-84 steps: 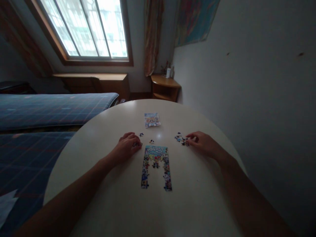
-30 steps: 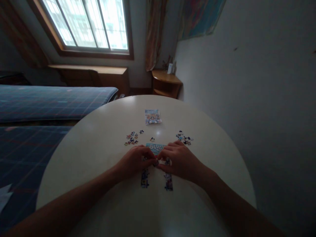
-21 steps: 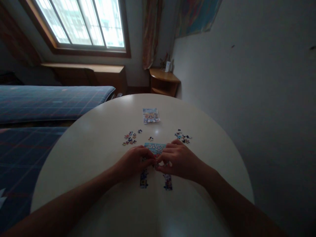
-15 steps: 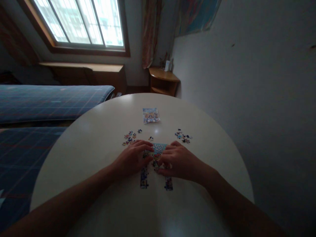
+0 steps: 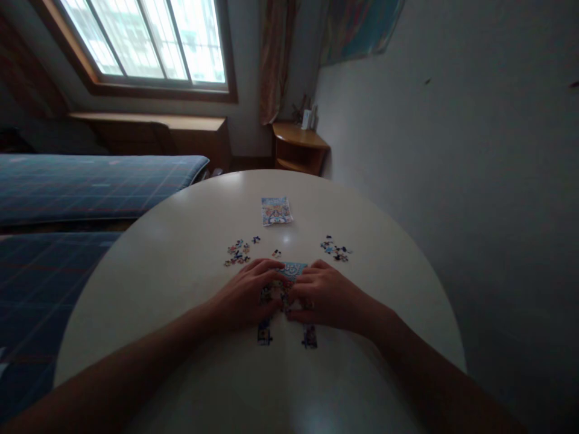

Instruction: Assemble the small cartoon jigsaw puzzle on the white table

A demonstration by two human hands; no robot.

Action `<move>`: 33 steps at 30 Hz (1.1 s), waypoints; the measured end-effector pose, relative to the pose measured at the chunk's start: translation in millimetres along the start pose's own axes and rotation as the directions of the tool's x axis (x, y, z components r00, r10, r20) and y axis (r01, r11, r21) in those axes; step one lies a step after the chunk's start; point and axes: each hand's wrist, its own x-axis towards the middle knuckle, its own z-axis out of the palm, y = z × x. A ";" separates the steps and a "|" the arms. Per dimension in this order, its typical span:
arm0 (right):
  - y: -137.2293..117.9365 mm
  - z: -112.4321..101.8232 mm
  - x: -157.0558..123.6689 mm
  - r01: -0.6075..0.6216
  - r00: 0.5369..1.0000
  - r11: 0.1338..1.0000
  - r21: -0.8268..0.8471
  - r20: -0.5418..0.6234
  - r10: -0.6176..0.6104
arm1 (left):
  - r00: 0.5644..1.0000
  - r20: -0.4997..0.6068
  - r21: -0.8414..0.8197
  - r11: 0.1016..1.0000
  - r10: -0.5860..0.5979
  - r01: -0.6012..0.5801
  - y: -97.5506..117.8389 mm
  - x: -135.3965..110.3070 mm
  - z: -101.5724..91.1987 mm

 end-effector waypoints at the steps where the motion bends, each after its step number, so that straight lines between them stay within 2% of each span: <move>1: 0.0 -0.1 0.2 0.006 1.000 1.000 0.003 0.001 -0.006 | 1.000 0.000 0.001 1.000 0.006 -0.006 -0.4 0.0 0.0; 33: -1.6 -2.2 1.6 0.061 0.998 0.998 -0.027 0.017 -0.060 | 0.999 0.027 -0.015 0.999 0.034 -0.034 -1.5 -1.0 -2.1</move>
